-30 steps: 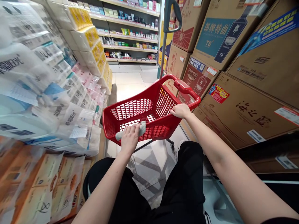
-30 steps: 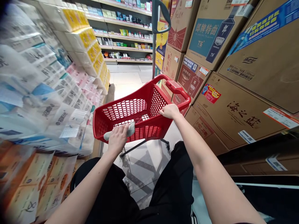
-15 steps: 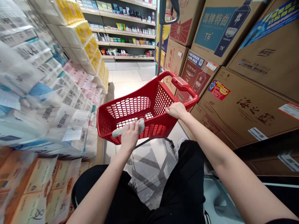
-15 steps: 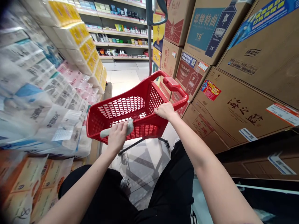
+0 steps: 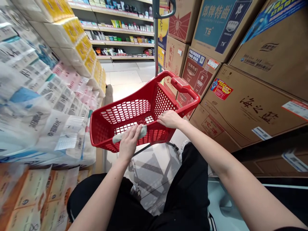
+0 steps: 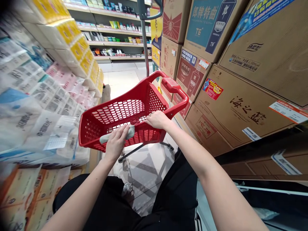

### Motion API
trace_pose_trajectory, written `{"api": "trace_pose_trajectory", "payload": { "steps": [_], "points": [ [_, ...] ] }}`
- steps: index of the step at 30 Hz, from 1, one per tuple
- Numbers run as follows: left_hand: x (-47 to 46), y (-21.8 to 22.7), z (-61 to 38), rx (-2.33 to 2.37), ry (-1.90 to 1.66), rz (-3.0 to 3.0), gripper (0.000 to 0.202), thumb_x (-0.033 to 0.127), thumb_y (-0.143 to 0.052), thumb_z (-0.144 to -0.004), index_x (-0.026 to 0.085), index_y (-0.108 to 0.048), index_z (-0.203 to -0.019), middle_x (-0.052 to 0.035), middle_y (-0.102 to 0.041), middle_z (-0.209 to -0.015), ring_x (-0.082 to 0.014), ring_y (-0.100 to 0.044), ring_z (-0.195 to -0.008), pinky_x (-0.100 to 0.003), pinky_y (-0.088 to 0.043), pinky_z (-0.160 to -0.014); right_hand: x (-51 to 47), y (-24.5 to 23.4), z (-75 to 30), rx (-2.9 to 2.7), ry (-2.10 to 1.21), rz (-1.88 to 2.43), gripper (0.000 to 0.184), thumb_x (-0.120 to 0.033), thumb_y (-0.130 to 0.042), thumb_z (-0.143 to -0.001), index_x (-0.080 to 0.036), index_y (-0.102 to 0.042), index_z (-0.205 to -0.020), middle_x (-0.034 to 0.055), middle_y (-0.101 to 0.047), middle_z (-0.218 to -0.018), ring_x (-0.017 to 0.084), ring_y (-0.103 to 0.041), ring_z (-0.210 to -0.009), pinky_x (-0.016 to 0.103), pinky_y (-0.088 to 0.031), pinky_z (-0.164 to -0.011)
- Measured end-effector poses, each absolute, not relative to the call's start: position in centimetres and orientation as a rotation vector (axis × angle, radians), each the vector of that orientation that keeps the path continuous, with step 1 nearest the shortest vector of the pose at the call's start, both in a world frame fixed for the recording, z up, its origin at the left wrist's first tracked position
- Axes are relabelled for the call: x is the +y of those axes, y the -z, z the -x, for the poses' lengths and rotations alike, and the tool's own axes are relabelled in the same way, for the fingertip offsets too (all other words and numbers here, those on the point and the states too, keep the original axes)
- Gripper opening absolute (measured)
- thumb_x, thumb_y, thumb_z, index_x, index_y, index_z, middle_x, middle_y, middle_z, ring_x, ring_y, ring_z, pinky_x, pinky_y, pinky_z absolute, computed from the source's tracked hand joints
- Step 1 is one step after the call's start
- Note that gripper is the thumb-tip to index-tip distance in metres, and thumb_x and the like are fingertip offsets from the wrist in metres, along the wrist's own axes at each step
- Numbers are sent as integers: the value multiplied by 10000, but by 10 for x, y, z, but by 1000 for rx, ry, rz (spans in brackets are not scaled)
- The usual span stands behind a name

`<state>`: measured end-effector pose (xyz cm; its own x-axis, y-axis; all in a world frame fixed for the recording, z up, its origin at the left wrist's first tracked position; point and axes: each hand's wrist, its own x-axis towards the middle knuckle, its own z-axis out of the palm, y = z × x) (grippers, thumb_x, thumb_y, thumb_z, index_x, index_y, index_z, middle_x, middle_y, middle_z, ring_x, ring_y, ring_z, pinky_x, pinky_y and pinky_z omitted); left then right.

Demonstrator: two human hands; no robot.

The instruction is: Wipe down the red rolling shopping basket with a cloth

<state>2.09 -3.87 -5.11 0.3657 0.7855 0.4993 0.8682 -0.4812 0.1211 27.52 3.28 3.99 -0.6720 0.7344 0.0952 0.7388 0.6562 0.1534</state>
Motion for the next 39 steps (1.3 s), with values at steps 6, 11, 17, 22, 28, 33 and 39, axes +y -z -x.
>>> {"api": "trace_pose_trajectory", "payload": {
  "steps": [6,11,17,22,28,33,39],
  "points": [
    [-52,63,-5,-1596,928,2339,565,91,-305,-891,239,-306,-1437,-67,-370,-1469,-234,-264,-1390,-471,-258,-1138,34,-39,-276,-2781,291,1381,482,-488,-336,-959,-127,-650,-904,125,-689,-925,233,-610,-889,310,-356,-726],
    [-44,61,-31,-1649,983,2347,574,74,-350,-864,213,-338,-1421,-93,-422,-1431,-230,-325,-1359,-450,-280,-1133,29,-39,-274,-2792,283,1363,497,-478,-305,-969,-121,-649,-934,131,-687,-941,231,-604,-926,312,-367,-750],
    [-30,50,-72,-1499,1010,2443,536,90,-338,-898,221,-345,-1419,-84,-390,-1457,-223,-301,-1375,-449,-283,-1136,28,-46,-276,-2824,289,1324,479,-443,-295,-977,-123,-651,-958,123,-687,-951,233,-608,-932,318,-377,-753],
    [-44,52,-39,-1438,968,2511,503,147,-301,-933,245,-329,-1426,-51,-354,-1481,-217,-288,-1383,-449,-280,-1140,29,-48,-278,-2833,249,1319,475,-422,-287,-981,-132,-660,-933,112,-689,-958,228,-613,-930,318,-376,-764],
    [-62,64,36,-1647,945,2341,474,204,-342,-924,229,-385,-1396,-90,-447,-1404,-235,-394,-1307,-440,-321,-1099,29,-46,-279,-2821,234,1340,464,-426,-305,-975,-135,-664,-923,114,-690,-959,225,-617,-916,318,-374,-775],
    [-65,60,38,-1758,905,2257,491,180,-386,-885,217,-408,-1374,-109,-492,-1346,-244,-413,-1275,-455,-330,-1082,28,-43,-278,-2802,280,1342,467,-429,-299,-976,-140,-660,-923,110,-691,-953,232,-617,-914,328,-376,-773],
    [-54,49,-8,-1648,885,2387,584,84,-380,-824,203,-362,-1395,-109,-452,-1387,-251,-380,-1299,-460,-293,-1100,26,-45,-276,-2819,277,1375,454,-429,-318,-973,-132,-660,-942,121,-689,-979,226,-617,-924,321,-376,-784]
  ]
}}
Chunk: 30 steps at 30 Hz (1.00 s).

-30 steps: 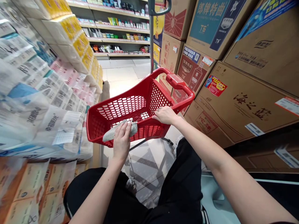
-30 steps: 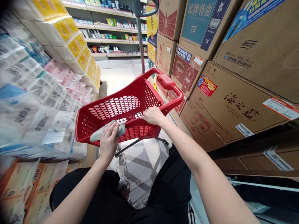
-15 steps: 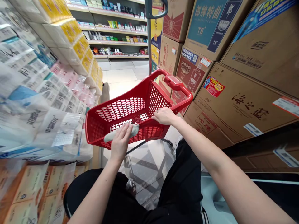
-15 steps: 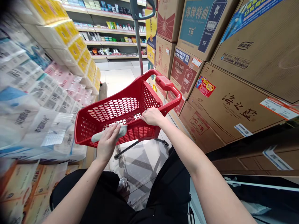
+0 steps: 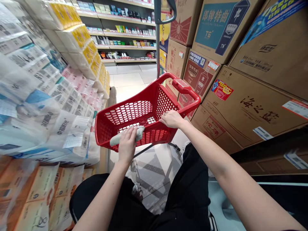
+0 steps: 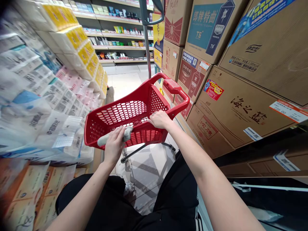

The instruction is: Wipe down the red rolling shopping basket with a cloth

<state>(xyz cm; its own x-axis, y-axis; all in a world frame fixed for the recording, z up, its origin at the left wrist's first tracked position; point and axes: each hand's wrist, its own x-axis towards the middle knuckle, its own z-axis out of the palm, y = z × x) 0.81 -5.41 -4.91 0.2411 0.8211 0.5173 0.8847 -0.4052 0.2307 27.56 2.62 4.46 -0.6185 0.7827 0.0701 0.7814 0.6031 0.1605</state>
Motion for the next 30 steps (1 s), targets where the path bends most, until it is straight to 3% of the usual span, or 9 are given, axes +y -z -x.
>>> {"api": "trace_pose_trajectory", "payload": {
  "steps": [8,14,22,30],
  "points": [
    [-58,47,16,-1693,669,2349,492,171,-369,-879,170,-393,-1370,-146,-527,-1259,-264,-456,-1177,-422,-349,-1027,27,-44,-278,2824,-309,-1355,468,-444,-311,-974,-140,-663,-926,100,-693,-928,212,-617,-889,310,-361,-783],
    [-72,60,56,-1802,738,2180,465,167,-357,-881,160,-432,-1341,-157,-534,-1241,-265,-460,-1166,-442,-339,-1021,24,-44,-276,2832,-310,-1336,474,-453,-306,-974,-138,-659,-943,117,-686,-953,208,-605,-901,310,-345,-777],
    [-51,44,-14,-1647,693,2345,500,152,-326,-890,148,-376,-1388,-162,-523,-1266,-273,-455,-1157,-452,-327,-1030,19,-34,-259,2775,-362,-1465,478,-500,-331,-956,-146,-652,-952,123,-677,-958,225,-590,-935,339,-338,-797],
    [-44,41,-30,-1533,669,2436,540,128,-306,-893,171,-301,-1431,-135,-476,-1347,-250,-449,-1196,-425,-318,-1057,13,-18,-242,2885,-416,-1417,396,-423,-330,-972,-146,-613,-983,104,-646,-999,225,-554,-952,366,-324,-856]
  ]
}}
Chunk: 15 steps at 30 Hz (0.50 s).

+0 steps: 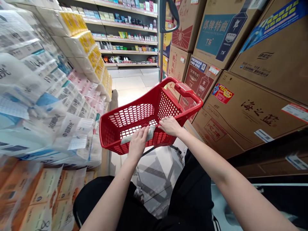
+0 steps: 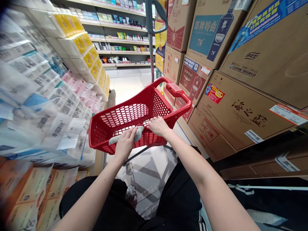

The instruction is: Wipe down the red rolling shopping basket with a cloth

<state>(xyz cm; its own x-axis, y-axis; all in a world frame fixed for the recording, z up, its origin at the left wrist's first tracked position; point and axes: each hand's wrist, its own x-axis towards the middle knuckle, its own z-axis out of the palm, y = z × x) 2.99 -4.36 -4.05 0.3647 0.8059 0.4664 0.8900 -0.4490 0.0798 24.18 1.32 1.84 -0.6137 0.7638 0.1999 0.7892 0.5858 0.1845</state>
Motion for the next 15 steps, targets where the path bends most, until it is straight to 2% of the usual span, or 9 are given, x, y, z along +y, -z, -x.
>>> {"api": "trace_pose_trajectory", "payload": {
  "steps": [4,10,15],
  "points": [
    [-59,47,6,-1581,659,2377,553,137,-325,-889,193,-286,-1438,-135,-463,-1359,-263,-422,-1228,-449,-304,-1066,11,-18,-250,-2705,424,1269,368,-393,-325,-976,-150,-601,-995,113,-615,-1032,228,-512,-978,358,-318,-842],
    [-80,63,62,-1738,751,2215,492,184,-356,-895,210,-379,-1386,-136,-510,-1283,-271,-427,-1217,-453,-307,-1058,11,-17,-252,-2700,425,1238,349,-363,-317,-979,-146,-590,-984,118,-602,-1024,233,-492,-964,356,-307,-813],
    [-83,71,72,-1796,824,2102,443,213,-359,-907,197,-434,-1343,-145,-519,-1223,-277,-413,-1212,-458,-320,-1037,12,-16,-252,-2700,395,1221,337,-360,-339,-974,-136,-588,-1010,122,-603,-1026,238,-492,-966,357,-300,-823]
  ]
}}
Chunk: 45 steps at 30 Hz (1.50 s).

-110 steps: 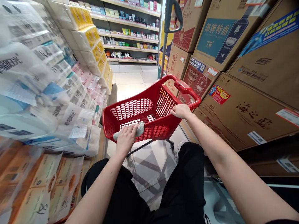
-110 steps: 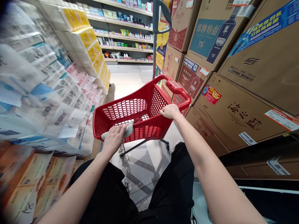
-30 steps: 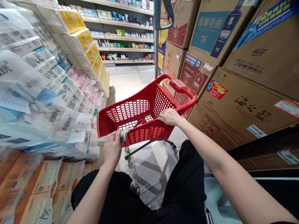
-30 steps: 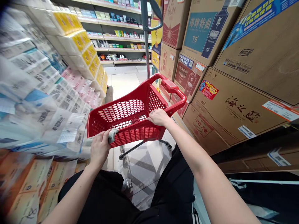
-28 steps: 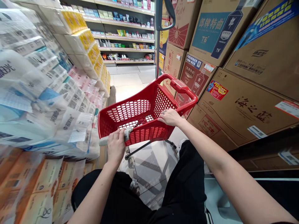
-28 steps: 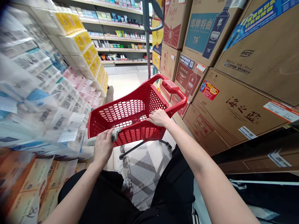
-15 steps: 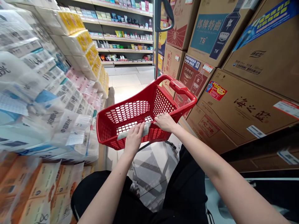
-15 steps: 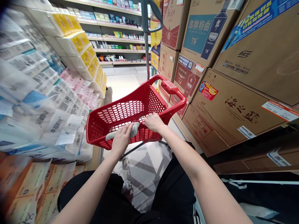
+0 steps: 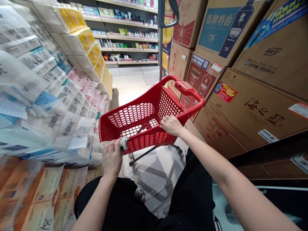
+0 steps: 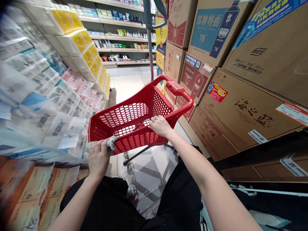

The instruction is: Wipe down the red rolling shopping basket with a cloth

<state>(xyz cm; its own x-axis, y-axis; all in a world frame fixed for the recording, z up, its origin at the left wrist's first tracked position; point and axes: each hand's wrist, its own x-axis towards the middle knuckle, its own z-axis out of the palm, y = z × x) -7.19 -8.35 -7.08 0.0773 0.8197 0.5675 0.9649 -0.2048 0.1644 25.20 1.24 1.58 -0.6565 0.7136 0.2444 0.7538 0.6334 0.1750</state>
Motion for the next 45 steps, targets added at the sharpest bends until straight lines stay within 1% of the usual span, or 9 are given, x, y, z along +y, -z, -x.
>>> {"api": "trace_pose_trajectory", "payload": {
  "steps": [10,13,17,24,27,30,36,40,45],
  "points": [
    [-65,69,34,-1788,675,2092,382,216,-368,-906,145,-512,-1252,-177,-557,-1135,-296,-469,-1065,-468,-371,-918,15,-16,-260,-2709,409,1231,325,-348,-367,-965,-133,-610,-962,115,-613,-1005,226,-504,-967,350,-295,-861],
    [-62,65,33,-1762,610,2113,374,224,-364,-909,145,-514,-1243,-172,-556,-1123,-290,-477,-1029,-447,-383,-891,17,-18,-263,-2711,432,1224,322,-350,-377,-962,-127,-610,-954,117,-614,-1002,224,-508,-952,351,-297,-857],
    [-57,56,13,-1687,542,2187,383,216,-343,-917,153,-493,-1264,-157,-563,-1113,-273,-489,-1001,-421,-391,-893,19,-17,-265,-2704,438,1219,310,-346,-389,-959,-128,-609,-947,117,-614,-992,221,-511,-950,353,-301,-855],
    [-41,46,-47,-1611,542,2273,433,199,-318,-922,160,-434,-1337,-153,-554,-1200,-275,-499,-1045,-414,-382,-922,18,-12,-269,-2697,473,1167,302,-353,-382,-965,-136,-593,-947,104,-612,-984,219,-511,-952,353,-316,-839],
    [-42,46,-45,-1584,545,2315,452,198,-316,-922,177,-409,-1363,-143,-560,-1202,-275,-505,-1051,-412,-379,-928,19,-11,-272,-2713,480,1157,276,-338,-396,-961,-139,-588,-958,105,-610,-995,222,-508,-958,353,-321,-826],
    [-47,47,-33,-1590,567,2336,474,180,-309,-919,185,-376,-1388,-141,-550,-1229,-266,-503,-1072,-417,-366,-957,21,-9,-272,-2720,487,1167,240,-284,-396,-960,-139,-586,-968,108,-610,-990,222,-510,-944,350,-324,-805],
    [-63,51,-11,-1667,679,2287,498,172,-324,-905,191,-352,-1402,-126,-493,-1325,-265,-448,-1182,-431,-299,-1047,20,-6,-271,-2684,504,1158,213,-205,-376,-951,-137,-577,-943,106,-608,-965,227,-511,-917,355,-326,-790],
    [-60,47,-19,-1765,656,2235,447,192,-343,-898,175,-436,-1335,-133,-554,-1219,-276,-489,-1101,-433,-343,-995,17,-7,-270,-2680,482,1160,212,-163,-373,-941,-139,-583,-948,105,-609,-965,223,-513,-918,354,-329,-796],
    [-39,33,-61,-1691,567,2372,438,155,-341,-878,170,-465,-1298,-133,-578,-1158,-255,-528,-1022,-378,-396,-906,16,-8,-270,-2668,467,1178,210,-169,-387,-938,-146,-596,-956,100,-611,-984,220,-516,-930,350,-331,-802]
  ]
}}
